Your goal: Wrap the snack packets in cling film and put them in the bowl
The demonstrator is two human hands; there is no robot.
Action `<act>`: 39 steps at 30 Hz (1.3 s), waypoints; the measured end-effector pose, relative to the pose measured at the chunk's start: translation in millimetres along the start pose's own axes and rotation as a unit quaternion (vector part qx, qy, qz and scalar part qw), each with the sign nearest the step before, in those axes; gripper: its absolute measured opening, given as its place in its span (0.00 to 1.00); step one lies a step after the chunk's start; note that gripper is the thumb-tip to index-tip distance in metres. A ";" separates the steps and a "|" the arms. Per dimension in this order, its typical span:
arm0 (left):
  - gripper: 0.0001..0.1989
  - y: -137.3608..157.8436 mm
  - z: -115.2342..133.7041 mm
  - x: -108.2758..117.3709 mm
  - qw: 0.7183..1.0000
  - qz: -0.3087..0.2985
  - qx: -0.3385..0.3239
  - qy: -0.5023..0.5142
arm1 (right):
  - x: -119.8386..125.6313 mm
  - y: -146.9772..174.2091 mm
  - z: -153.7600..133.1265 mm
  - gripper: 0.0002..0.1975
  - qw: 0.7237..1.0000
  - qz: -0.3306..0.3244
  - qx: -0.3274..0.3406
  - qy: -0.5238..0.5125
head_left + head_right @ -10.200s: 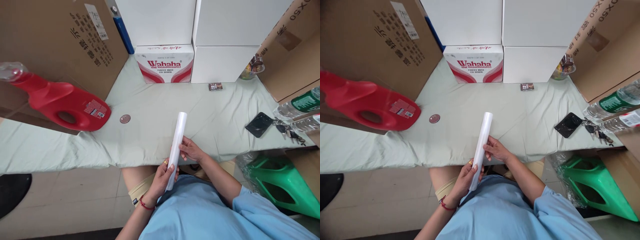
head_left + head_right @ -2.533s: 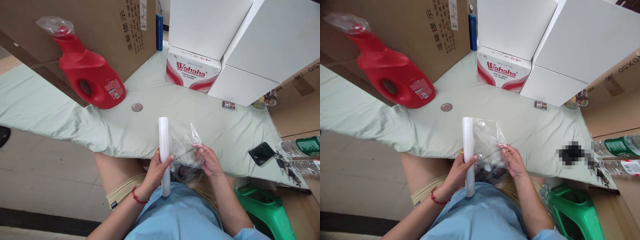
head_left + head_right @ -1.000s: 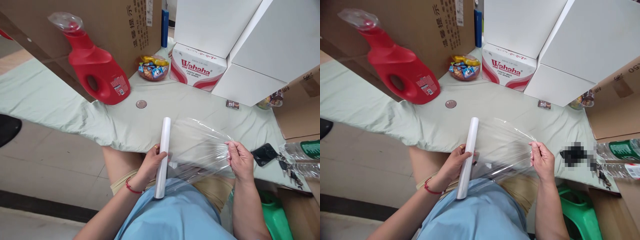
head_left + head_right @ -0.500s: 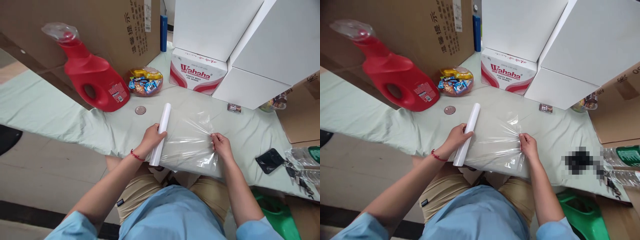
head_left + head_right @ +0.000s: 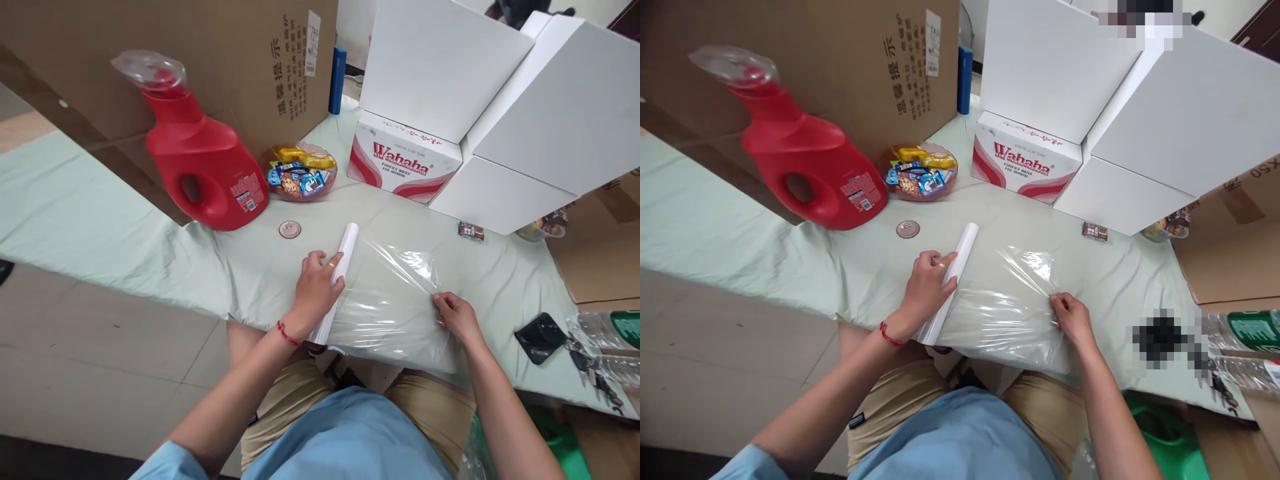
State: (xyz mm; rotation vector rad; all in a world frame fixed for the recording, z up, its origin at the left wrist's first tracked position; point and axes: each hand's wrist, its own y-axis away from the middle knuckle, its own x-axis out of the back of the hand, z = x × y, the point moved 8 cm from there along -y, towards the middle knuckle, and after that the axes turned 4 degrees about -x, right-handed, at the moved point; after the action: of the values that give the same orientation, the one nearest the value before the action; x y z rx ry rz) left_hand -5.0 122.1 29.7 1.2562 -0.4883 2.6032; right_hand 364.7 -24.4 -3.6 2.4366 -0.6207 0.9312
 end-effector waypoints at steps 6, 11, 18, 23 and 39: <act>0.20 13.9 -10.2 -14.2 0.990 -0.021 -0.057 0.127 | 73.1 -27.8 -63.8 0.24 0.988 0.124 0.039 0.078; 0.22 18.2 -10.4 -15.6 0.989 -0.026 -0.069 0.128 | 3.6 -49.1 -211.6 0.16 0.948 0.080 0.279 0.133; 0.23 17.4 -13.1 -15.4 0.988 -0.024 -0.062 0.142 | -192.2 -69.1 -364.2 0.34 0.854 -0.034 0.450 0.259; 0.22 17.2 -14.2 -14.4 0.988 -0.019 -0.058 0.143 | -233.1 -89.1 -377.9 0.18 0.839 -0.066 0.471 0.266; 0.23 15.1 -14.5 -13.2 0.987 -0.023 -0.054 0.147 | -56.9 -99.3 -213.2 0.17 0.898 0.045 0.231 -0.370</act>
State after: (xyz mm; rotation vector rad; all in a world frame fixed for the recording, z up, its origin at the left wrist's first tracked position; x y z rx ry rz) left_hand -12.3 113.1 7.8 0.8220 -0.5271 2.6219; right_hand 276.0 186.9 73.8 3.2305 -0.8355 0.1296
